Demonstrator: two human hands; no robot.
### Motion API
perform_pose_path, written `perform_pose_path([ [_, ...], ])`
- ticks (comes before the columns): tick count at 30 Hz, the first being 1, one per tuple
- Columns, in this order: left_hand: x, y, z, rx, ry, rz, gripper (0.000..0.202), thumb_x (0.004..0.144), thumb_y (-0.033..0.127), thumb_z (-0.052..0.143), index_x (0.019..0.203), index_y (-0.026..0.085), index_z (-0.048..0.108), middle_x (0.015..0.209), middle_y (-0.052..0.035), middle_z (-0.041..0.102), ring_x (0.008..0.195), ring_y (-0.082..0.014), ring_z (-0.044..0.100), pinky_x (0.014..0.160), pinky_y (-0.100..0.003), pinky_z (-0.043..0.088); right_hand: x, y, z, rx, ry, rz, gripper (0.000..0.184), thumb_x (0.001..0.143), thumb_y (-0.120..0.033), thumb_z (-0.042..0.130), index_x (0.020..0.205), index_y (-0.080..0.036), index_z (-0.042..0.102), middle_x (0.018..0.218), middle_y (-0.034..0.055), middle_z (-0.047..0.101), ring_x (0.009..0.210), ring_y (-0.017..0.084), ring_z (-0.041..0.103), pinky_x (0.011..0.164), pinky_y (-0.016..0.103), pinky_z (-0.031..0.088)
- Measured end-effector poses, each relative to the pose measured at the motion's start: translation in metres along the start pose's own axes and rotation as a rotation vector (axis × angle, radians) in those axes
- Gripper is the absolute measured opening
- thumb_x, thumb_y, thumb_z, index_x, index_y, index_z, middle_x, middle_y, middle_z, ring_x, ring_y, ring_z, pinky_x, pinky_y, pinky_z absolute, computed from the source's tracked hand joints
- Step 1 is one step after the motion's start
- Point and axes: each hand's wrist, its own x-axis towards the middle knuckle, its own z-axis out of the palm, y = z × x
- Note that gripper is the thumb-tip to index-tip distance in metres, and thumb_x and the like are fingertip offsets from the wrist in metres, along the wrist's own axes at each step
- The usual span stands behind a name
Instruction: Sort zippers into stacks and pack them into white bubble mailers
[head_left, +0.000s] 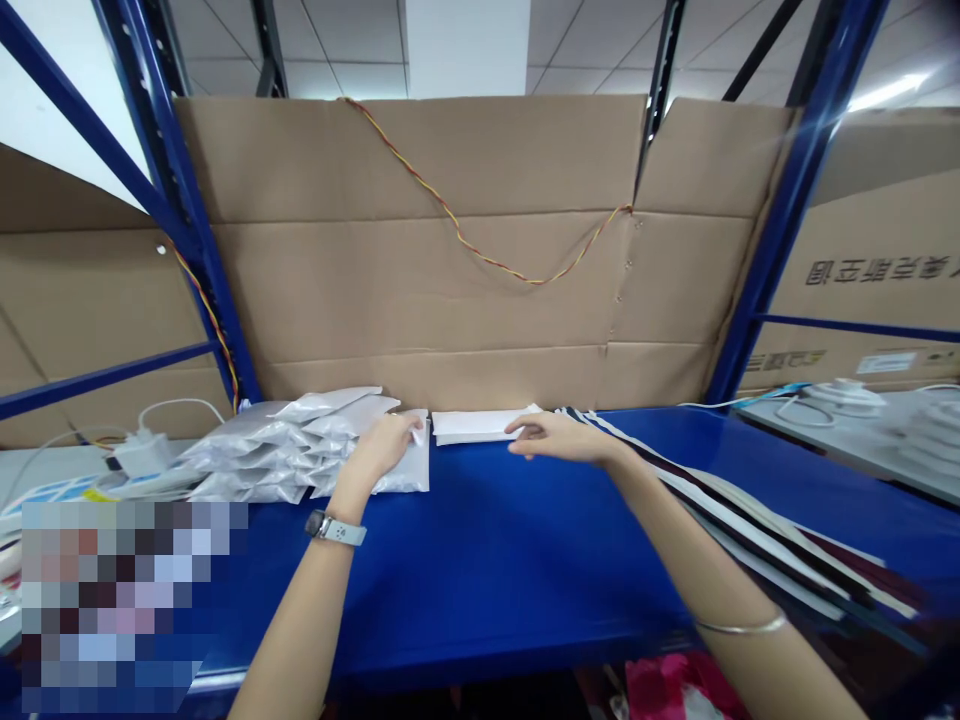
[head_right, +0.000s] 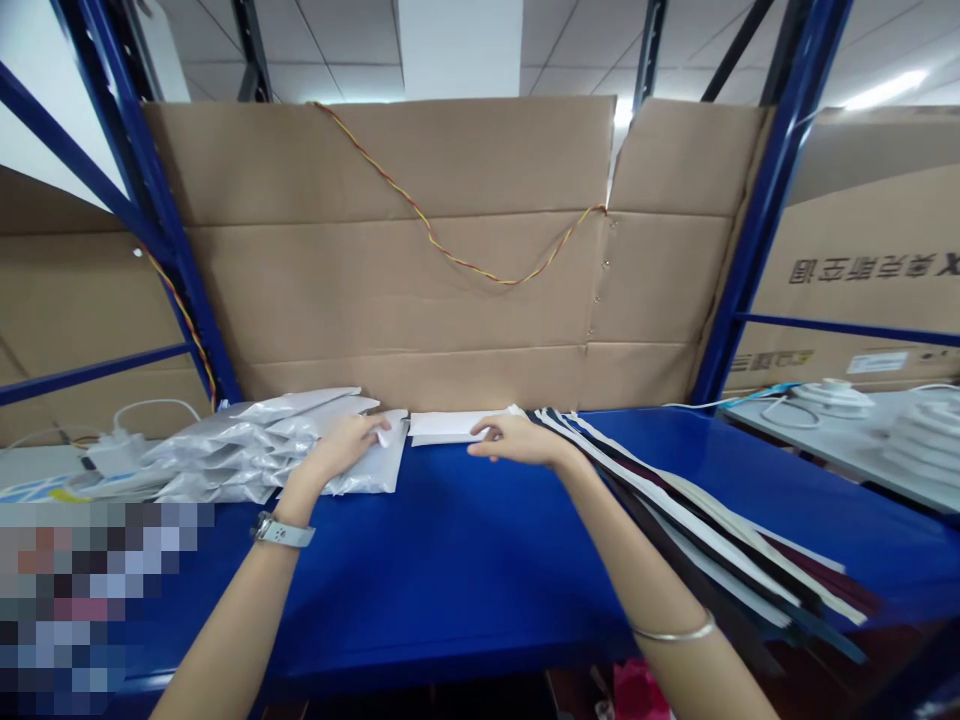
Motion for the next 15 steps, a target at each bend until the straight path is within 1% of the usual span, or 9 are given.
perform_pose_path([
  [2, -0.002, 0.008, -0.003, 0.019, 0.122, -0.048, 0.038, 0.087, 0.008, 0.036, 0.113, 0.022, 0.060, 0.109, -0.0108, 0.063, 0.099, -0.0254, 0.058, 0.080, -0.032, 0.041, 0.022, 0.000, 0.018, 0.175, 0.027, -0.046, 0.045, 0.073, -0.044, 0.070, 0.108, -0.017, 0.066, 0.087, 0.0085, 0.070, 0.076, 0.019, 0.064, 0.069, 0.030, 0.047],
  [4, -0.005, 0.017, -0.006, 0.029, 0.256, -0.098, 0.041, 0.088, 0.007, 0.031, 0.117, 0.021, 0.056, 0.112, -0.0127, 0.060, 0.096, -0.0269, 0.058, 0.076, -0.034, 0.039, 0.040, 0.002, 0.036, 0.276, 0.062, -0.085, 0.040, 0.076, -0.042, 0.067, 0.109, -0.019, 0.066, 0.094, 0.0091, 0.070, 0.080, 0.019, 0.064, 0.072, 0.030, 0.048],
  [7, -0.009, 0.029, -0.010, -0.050, 0.507, -0.118, 0.037, 0.088, 0.008, 0.033, 0.112, 0.023, 0.057, 0.109, -0.0110, 0.060, 0.089, -0.0258, 0.058, 0.071, -0.033, 0.037, 0.057, 0.007, 0.060, 0.405, 0.122, -0.138, 0.039, 0.080, -0.042, 0.061, 0.114, -0.022, 0.064, 0.111, 0.0096, 0.066, 0.091, 0.019, 0.063, 0.080, 0.033, 0.049],
  [9, -0.010, 0.032, -0.013, -0.164, 0.658, -0.091, 0.034, 0.088, 0.008, 0.035, 0.107, 0.023, 0.058, 0.105, -0.0093, 0.061, 0.088, -0.0248, 0.057, 0.072, -0.032, 0.036, 0.064, 0.013, 0.070, 0.492, 0.182, -0.166, 0.041, 0.081, -0.044, 0.059, 0.117, -0.023, 0.061, 0.118, 0.0098, 0.063, 0.097, 0.019, 0.063, 0.084, 0.034, 0.048],
  [10, -0.009, 0.033, -0.014, -0.228, 0.705, -0.072, 0.034, 0.087, 0.008, 0.036, 0.106, 0.023, 0.059, 0.103, -0.0085, 0.061, 0.089, -0.0242, 0.057, 0.072, -0.032, 0.036, 0.067, 0.017, 0.071, 0.532, 0.221, -0.177, 0.042, 0.082, -0.044, 0.057, 0.118, -0.023, 0.060, 0.121, 0.0099, 0.062, 0.100, 0.019, 0.062, 0.086, 0.035, 0.048],
  [12, -0.007, 0.032, -0.014, -0.380, 0.758, -0.053, 0.031, 0.087, 0.009, 0.038, 0.103, 0.022, 0.060, 0.096, -0.0063, 0.063, 0.086, -0.0223, 0.056, 0.073, -0.031, 0.036, 0.071, 0.027, 0.068, 0.597, 0.324, -0.190, 0.043, 0.083, -0.046, 0.055, 0.119, -0.023, 0.058, 0.123, 0.0102, 0.060, 0.105, 0.020, 0.060, 0.090, 0.036, 0.046],
  [15, 0.001, 0.025, -0.010, -0.700, 0.771, -0.065, 0.023, 0.085, 0.014, 0.042, 0.093, 0.022, 0.063, 0.084, -0.0024, 0.063, 0.079, -0.0188, 0.053, 0.072, -0.028, 0.035, 0.073, 0.044, 0.051, 0.649, 0.513, -0.179, 0.043, 0.081, -0.046, 0.055, 0.117, -0.021, 0.057, 0.123, 0.0105, 0.060, 0.110, 0.021, 0.058, 0.094, 0.038, 0.043],
])
